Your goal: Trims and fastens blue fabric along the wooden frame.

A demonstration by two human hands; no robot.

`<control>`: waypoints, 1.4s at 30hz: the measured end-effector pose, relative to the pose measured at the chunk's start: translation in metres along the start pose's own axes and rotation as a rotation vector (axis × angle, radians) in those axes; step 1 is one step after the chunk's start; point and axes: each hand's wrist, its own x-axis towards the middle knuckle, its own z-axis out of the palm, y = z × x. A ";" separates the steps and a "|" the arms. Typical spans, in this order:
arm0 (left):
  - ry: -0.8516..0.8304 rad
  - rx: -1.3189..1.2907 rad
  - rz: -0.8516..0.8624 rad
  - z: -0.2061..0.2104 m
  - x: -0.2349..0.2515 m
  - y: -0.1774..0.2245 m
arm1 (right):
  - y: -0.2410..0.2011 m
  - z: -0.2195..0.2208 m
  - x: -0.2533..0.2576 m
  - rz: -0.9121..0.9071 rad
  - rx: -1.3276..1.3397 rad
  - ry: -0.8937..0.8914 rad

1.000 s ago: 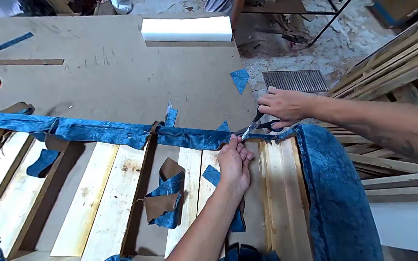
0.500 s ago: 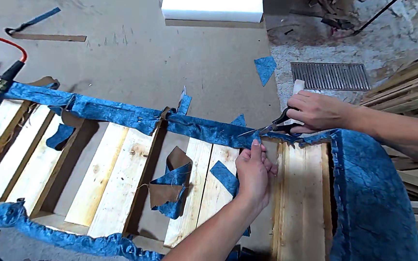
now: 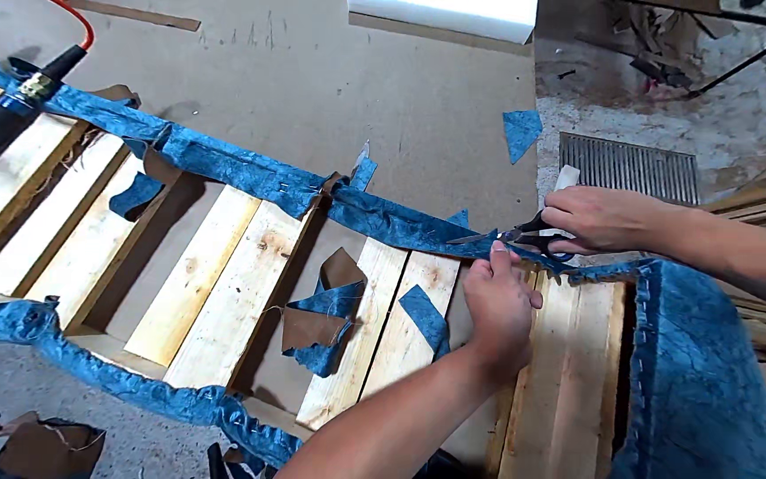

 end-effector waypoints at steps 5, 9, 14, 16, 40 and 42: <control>0.002 0.014 0.014 0.001 0.004 0.004 | -0.001 -0.013 0.006 -0.006 -0.028 -0.066; 0.019 0.039 0.013 0.004 0.006 0.011 | 0.000 -0.026 0.012 -0.008 -0.049 -0.109; 0.000 0.089 0.031 0.001 0.005 0.012 | -0.003 -0.024 0.007 -0.015 -0.051 -0.151; -0.020 0.121 0.031 0.000 0.006 0.014 | -0.004 -0.027 0.009 0.026 -0.031 -0.176; -0.331 0.298 0.068 -0.024 0.008 0.046 | -0.107 -0.052 0.058 0.552 -0.058 -0.304; -0.354 0.312 0.073 -0.027 0.007 0.047 | -0.112 -0.051 0.071 0.571 -0.075 -0.288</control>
